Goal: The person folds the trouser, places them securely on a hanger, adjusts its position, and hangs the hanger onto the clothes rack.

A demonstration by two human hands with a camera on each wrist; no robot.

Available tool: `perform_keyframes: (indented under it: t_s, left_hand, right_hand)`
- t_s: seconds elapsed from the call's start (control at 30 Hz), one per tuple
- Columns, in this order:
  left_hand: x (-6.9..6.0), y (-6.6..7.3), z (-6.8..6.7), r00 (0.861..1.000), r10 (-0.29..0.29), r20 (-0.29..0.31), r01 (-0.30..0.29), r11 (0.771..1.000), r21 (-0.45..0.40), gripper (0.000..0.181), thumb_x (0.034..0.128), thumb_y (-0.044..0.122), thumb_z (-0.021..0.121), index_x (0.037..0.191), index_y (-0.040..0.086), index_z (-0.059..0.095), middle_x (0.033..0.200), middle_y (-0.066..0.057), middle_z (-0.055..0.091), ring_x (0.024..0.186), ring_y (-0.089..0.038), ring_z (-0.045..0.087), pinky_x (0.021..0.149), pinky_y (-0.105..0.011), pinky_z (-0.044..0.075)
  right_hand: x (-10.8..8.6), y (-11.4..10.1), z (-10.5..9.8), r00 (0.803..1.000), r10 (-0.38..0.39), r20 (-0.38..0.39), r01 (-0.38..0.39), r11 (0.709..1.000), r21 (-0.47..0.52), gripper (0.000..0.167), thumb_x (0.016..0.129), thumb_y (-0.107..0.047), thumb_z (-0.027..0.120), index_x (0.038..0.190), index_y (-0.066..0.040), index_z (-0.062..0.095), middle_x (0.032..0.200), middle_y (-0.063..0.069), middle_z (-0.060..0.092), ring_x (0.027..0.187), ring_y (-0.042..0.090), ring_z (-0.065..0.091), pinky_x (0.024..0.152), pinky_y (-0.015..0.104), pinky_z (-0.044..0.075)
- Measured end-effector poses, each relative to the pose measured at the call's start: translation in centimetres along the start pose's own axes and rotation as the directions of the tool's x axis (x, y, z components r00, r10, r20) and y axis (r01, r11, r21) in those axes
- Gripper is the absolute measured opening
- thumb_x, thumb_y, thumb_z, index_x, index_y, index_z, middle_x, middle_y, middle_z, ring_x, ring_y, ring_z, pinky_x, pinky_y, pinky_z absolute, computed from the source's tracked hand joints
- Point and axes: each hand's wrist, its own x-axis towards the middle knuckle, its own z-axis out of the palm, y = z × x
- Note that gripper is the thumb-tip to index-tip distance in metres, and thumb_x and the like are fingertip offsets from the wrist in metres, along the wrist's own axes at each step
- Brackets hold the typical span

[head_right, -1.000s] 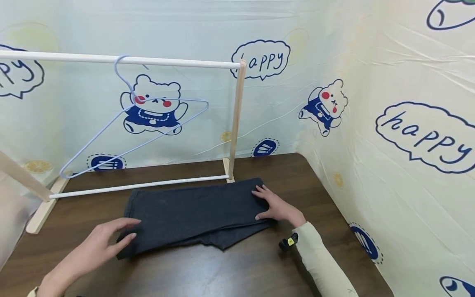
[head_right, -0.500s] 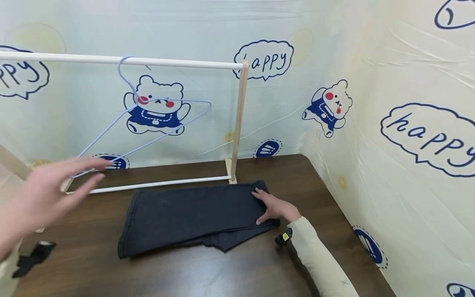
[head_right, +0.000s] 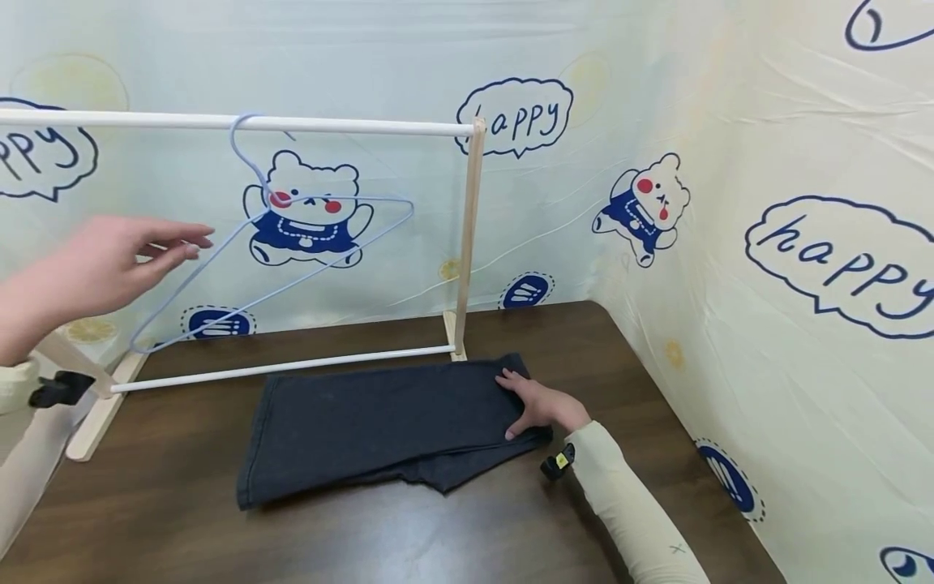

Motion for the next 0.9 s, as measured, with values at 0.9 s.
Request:
perform_keyframes:
  t_s: [0.9]
  left_hand:
    - [5.8,5.6,2.9,0.996,-0.068,0.061,0.089,0.882,-0.463,0.029,0.1013,0.006,0.061,0.126,-0.008,0.065,0.085,-0.015,0.073,0.063,-0.018,0.068,0.062,-0.017,0.055]
  right_hand:
    - [-0.1,0.7,0.3,0.999,-0.036,-0.029,0.037,0.999,0.033,0.103,0.08,-0.025,0.089,0.161,-0.007,0.028,0.169,0.02,0.012,0.154,0.045,0.013,0.12,0.062,0.023]
